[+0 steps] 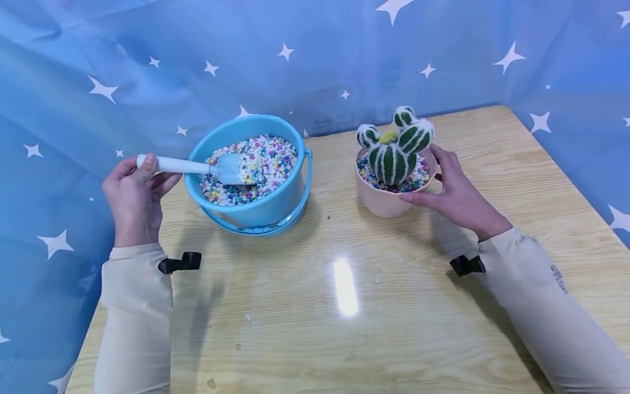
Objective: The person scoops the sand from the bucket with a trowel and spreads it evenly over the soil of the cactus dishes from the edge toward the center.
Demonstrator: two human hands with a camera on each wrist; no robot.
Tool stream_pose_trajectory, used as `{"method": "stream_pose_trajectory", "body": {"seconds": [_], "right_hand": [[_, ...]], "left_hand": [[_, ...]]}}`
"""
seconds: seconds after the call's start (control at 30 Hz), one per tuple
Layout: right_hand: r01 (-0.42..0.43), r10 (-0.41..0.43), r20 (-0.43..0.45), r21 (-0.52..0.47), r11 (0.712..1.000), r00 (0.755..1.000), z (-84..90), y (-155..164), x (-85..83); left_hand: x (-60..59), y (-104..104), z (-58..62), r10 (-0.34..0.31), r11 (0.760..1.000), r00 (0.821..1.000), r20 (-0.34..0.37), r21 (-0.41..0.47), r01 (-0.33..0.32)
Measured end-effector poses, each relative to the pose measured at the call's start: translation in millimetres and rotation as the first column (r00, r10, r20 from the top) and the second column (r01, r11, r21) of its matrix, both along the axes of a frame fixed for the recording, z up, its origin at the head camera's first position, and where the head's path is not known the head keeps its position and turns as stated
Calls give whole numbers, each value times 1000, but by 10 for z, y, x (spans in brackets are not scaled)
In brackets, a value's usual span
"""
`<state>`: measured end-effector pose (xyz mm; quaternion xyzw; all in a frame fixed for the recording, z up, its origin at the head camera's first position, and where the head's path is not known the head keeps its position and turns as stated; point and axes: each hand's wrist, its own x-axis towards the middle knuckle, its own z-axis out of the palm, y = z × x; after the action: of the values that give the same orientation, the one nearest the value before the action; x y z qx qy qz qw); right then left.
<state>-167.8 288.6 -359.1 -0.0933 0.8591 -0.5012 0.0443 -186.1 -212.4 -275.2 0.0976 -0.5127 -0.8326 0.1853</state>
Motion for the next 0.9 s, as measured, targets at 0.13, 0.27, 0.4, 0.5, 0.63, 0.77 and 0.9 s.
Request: {"method": "stream_pose_trajectory", "body": {"seconds": [0.13,0.27,0.4,0.5,0.63,0.77,0.9], "right_hand": [[5,-5,31,8,1000,1000,8,4,-21],[-3,3,31,7,1000,1000,7,0,-30],[-4,4,19,7,1000,1000,12,-9,-22],[-4,4,6,0,1000,1000,14,-12,-16],[-20,19,-29,-29,999,999,1,-18,-21],[-14,13,-34,-50,999,999,-4,-34,-12],[-2,1,-40,-32,999,999,1,-56,-7]], "left_hand": [[13,6,1,-1,1000,1000,-5,30,1],[38,-9,-1,13,998,1000,-2,57,-13],[68,-41,-13,32,994,999,-7,106,-31],[84,-59,-39,33,986,999,-4,163,-32],[96,-59,-101,39,967,999,-3,252,-37],[95,-24,-162,50,955,999,-21,294,-42],[97,11,-182,62,949,997,-49,311,-44]]}}
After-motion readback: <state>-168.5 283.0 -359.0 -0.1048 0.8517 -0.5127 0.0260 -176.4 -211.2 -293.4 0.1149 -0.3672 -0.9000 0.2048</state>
